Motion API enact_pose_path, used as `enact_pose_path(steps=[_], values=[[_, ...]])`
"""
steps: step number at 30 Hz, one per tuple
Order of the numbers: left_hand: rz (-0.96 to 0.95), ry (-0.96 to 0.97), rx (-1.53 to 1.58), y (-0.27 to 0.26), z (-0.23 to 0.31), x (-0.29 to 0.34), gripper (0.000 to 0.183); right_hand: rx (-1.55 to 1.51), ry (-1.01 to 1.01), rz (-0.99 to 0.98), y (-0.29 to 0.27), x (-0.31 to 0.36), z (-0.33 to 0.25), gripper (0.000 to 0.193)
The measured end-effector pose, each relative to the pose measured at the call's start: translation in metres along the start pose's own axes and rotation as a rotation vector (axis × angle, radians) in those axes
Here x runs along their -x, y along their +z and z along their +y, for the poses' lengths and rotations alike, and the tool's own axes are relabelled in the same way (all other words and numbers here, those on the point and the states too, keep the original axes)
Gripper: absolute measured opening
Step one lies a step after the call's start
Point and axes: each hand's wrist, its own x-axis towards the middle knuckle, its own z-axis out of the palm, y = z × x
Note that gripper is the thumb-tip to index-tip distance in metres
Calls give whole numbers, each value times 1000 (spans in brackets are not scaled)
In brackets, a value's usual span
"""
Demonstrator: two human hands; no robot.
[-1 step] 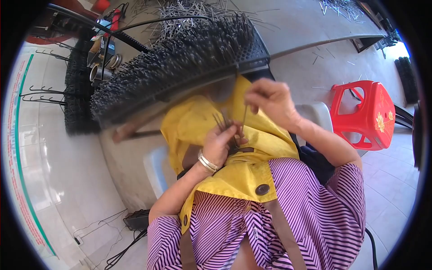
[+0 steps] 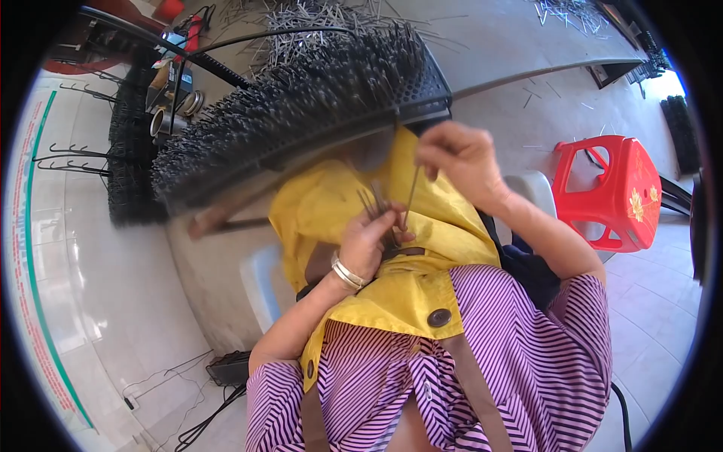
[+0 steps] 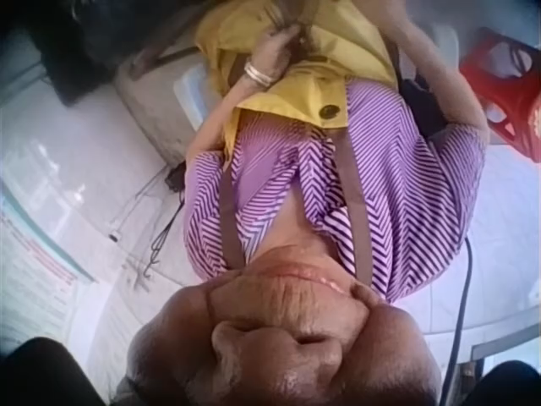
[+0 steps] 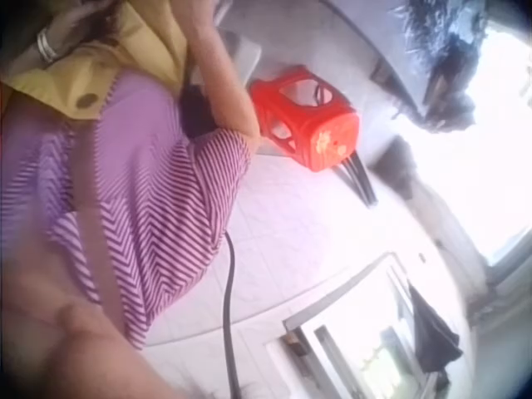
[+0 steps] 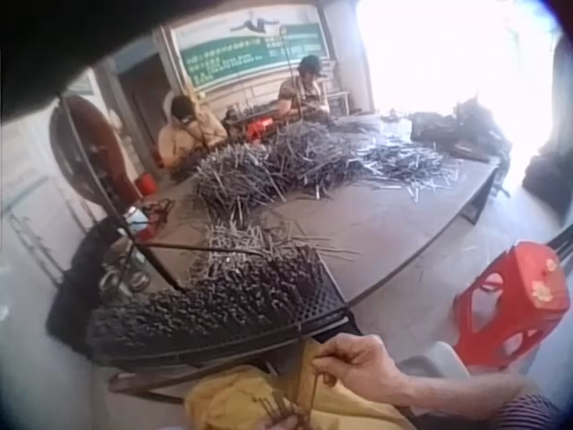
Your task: The worker is taking thin metal rods from a bundle and inserting them into specific slots on a brush-like holding fixture.
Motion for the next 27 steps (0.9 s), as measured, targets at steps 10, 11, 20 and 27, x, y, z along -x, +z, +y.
enact_pose_path(steps=[10,11,20,27], values=[[-91,74,-144,-6,-5,-3,26,418,-604,449,-42,-67,-28,6],[-80,82,-146,-5,-5,-2,25,474,-689,455,-42,-72,-25,6],[-76,-37,33,-2,2,4,28,725,-971,401,-35,-88,-13,10],[-7,46,-80,-7,-3,-3,29,672,-972,198,-31,-96,-14,13]])
